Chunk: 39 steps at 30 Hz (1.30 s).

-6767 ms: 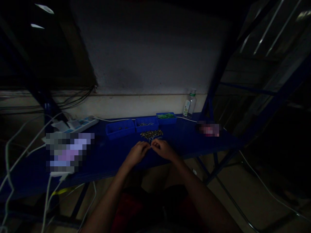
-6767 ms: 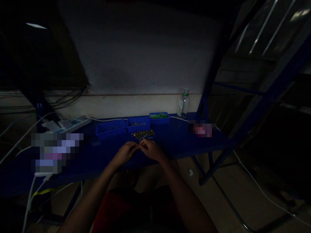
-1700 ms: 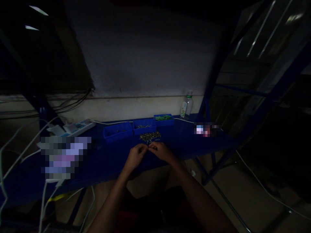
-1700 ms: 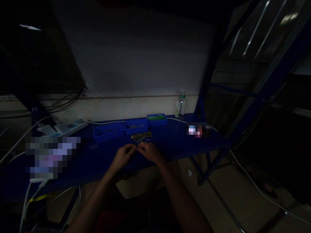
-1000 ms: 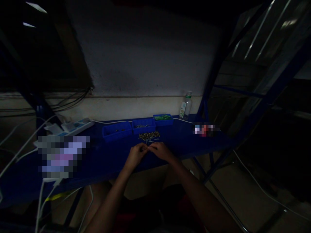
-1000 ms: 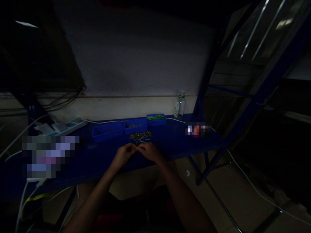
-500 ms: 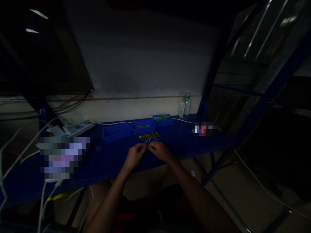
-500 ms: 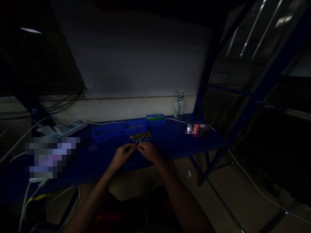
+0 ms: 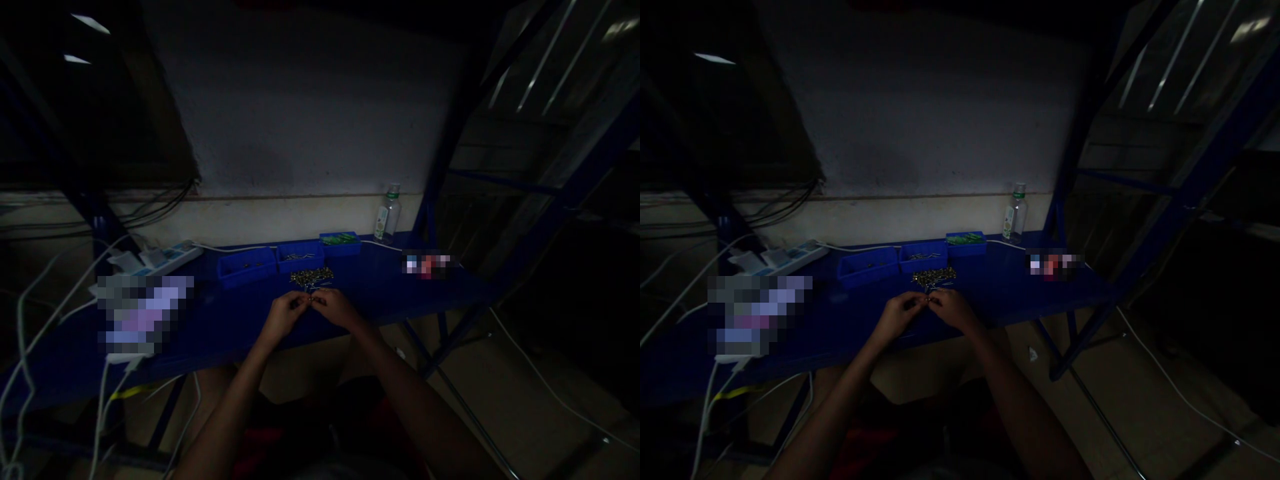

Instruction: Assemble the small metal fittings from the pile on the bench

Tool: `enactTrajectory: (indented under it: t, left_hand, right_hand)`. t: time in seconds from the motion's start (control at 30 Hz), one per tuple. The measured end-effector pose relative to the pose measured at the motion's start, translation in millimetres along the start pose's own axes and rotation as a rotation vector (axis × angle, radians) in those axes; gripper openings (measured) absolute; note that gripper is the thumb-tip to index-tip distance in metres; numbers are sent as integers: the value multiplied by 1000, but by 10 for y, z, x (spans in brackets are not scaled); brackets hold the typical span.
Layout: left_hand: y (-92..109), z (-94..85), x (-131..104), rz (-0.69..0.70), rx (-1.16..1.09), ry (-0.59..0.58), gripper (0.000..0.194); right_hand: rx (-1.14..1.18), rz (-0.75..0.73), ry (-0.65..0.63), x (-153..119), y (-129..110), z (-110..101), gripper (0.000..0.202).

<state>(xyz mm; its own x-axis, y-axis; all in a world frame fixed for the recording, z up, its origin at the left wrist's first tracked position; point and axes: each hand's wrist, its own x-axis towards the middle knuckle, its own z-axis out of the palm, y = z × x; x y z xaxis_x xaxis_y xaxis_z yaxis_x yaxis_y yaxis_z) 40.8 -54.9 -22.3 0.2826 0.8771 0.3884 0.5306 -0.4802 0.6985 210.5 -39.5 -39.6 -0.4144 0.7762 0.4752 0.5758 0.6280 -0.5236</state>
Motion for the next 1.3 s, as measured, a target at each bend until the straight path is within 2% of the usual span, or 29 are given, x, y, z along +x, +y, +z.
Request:
enactTrajectory:
  t: [0.27, 0.6, 0.83, 1.13, 1.3]
  left_hand:
    - [23, -4, -1, 4, -47, 13, 26]
    - [33, 4, -18, -8, -39, 23, 28]
    - [40, -2, -7, -40, -33, -15, 28]
    - [-3, -11, 25, -73, -76, 5, 30]
    - [-19, 8, 62, -66, -26, -66, 31]
  right_hand:
    - [169, 31, 19, 0, -3, -18, 11]
    - [68, 46, -14, -19, -61, -42, 8]
    - [3, 90, -23, -28, -100, -39, 4]
    - [-6, 39, 31, -29, -76, -33, 6]
    - [42, 50, 72, -18, -77, -61, 7]
